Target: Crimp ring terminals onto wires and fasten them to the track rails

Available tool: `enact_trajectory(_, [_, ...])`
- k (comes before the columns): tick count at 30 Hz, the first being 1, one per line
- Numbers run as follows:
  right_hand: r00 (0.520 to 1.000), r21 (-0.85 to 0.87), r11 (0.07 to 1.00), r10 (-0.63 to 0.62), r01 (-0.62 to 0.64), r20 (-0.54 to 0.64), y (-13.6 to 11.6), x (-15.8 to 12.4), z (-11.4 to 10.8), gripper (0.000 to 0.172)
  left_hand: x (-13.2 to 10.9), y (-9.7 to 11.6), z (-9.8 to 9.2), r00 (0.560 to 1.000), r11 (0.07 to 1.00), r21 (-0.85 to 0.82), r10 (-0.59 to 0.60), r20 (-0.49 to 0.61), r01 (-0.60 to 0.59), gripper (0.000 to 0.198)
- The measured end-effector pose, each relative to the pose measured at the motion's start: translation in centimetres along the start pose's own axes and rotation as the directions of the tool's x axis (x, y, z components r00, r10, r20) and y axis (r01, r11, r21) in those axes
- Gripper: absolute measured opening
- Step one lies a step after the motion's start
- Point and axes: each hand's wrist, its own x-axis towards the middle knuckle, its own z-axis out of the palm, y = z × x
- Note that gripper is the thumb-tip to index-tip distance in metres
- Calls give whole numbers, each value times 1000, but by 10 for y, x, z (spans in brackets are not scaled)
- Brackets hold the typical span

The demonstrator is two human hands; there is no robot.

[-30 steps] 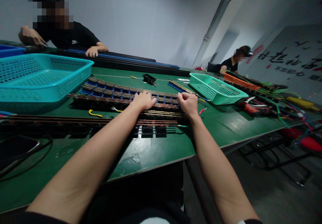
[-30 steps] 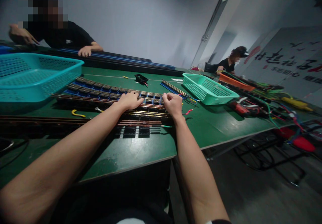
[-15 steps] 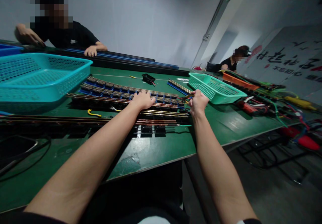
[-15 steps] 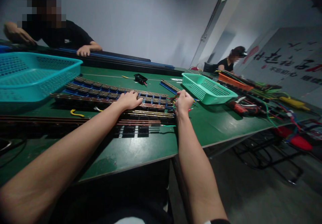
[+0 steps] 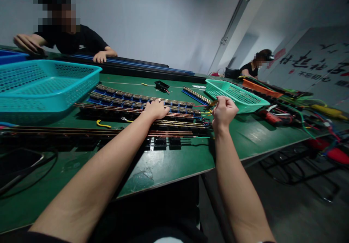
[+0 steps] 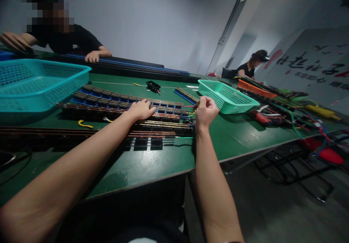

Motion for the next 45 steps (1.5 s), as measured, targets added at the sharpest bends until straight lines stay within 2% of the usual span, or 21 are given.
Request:
enact_trajectory(3, [987, -87, 994, -85, 74, -136, 0, -6, -7, 26, -1, 1, -1, 1000, 1000, 0, -3, 3, 3, 64])
enact_trajectory(4, [984, -98, 991, -102, 87, -149, -1, -8, -8, 26, -1, 1, -1, 1000, 1000, -1, -2, 2, 2, 64])
enact_trajectory(8, [978, -88, 989, -135, 122, -162, -5, -16, -13, 25, -1, 1, -1, 1000, 1000, -6, 2, -10, -2, 65])
enact_trajectory(14, [978, -77, 991, -121, 109, -168, -9, -20, -16, 24, -1, 1, 0, 1000, 1000, 5, -10, -3, 10, 62])
enact_trajectory(22, [978, -113, 989, -110, 91, -175, -1, -15, -16, 23, -1, 1, -1, 1000, 1000, 2, -4, -6, 4, 62])
enact_trajectory(26, [995, -251, 967, -72, 54, -62, 0, -17, -14, 24, -1, 1, -1, 1000, 1000, 2, 4, -8, -4, 63])
enact_trajectory(29, [990, -383, 914, -104, 134, 100, -5, -25, -12, 32, 0, 0, 0, 1000, 1000, 1, 7, -6, -7, 64])
enact_trajectory(31, [957, -440, 863, -150, 249, 247, -9, -32, -10, 34, 1, 0, 1, 1000, 1000, 1, -2, -7, 2, 63])
enact_trajectory(35, [841, -455, 770, -188, 447, 508, -11, -42, -6, 34, 3, -1, 3, 1000, 1000, -4, -7, -11, 7, 63])
enact_trajectory(40, [797, -447, 742, -190, 499, 573, -8, -42, -7, 32, 4, -1, 4, 1000, 1000, 3, 6, -24, -6, 64])
enact_trajectory(45, [697, -409, 714, -152, 568, 701, -7, -41, -10, 26, 5, -2, 7, 999, 1000, 6, 11, -37, -11, 64])
